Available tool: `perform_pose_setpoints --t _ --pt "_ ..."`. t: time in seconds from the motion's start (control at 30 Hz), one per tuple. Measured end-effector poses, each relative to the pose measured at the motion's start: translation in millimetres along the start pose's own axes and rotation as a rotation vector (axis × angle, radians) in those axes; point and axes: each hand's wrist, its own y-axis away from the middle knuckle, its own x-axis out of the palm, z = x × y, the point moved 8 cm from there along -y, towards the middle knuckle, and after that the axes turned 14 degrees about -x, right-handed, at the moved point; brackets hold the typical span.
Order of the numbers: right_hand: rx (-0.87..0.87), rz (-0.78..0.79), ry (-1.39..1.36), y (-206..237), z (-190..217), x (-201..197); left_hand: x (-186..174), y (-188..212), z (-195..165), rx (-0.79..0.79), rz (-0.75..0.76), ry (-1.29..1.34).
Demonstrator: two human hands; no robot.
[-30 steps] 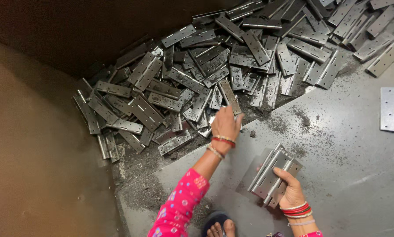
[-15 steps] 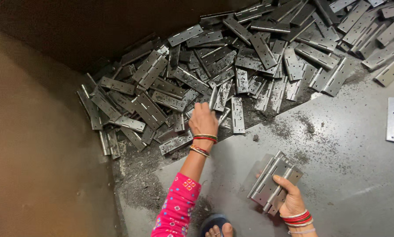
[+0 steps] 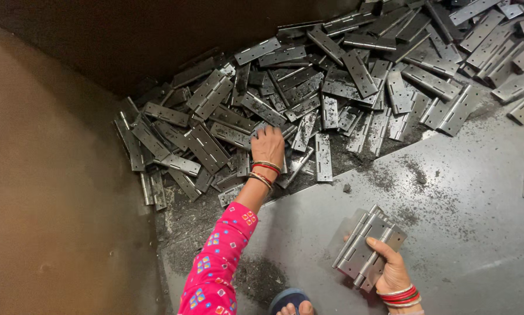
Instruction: The person picks up metal hinge components from a pile on the floor, aligns them, and stacks them into small bundles.
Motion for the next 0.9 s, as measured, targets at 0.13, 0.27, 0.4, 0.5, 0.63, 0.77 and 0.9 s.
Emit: perform_pose_setpoints --t 0.13,0.27,0.4,0.5,0.63,0.77,0.9 --pt "0.007 0.012 0.023 -2 -1 0 -6 -20 10 0.075 0.13 -0.027" --pt "0.019 0.028 0.028 -3 -2 0 -8 -54 10 0.249 0.143 -0.119" --pt "0.016 0.032 0.039 -5 -2 -2 -17 -67 -4 0.473 -0.041 -0.065" --pt "0.026 0.023 0.038 -6 -4 -4 -14 -68 -4 0.442 0.01 -0.001" --pt "0.008 0.038 0.017 -7 -3 -3 -5 -56 1 0.434 0.116 -0.114" --pt "0.007 0.029 0.023 -5 -2 -1 0 -38 15 0.4 0.212 -0.199" --pt "0.031 -0.009 0.03 -3 -2 0 9 -17 39 -0.004 0.346 0.143"
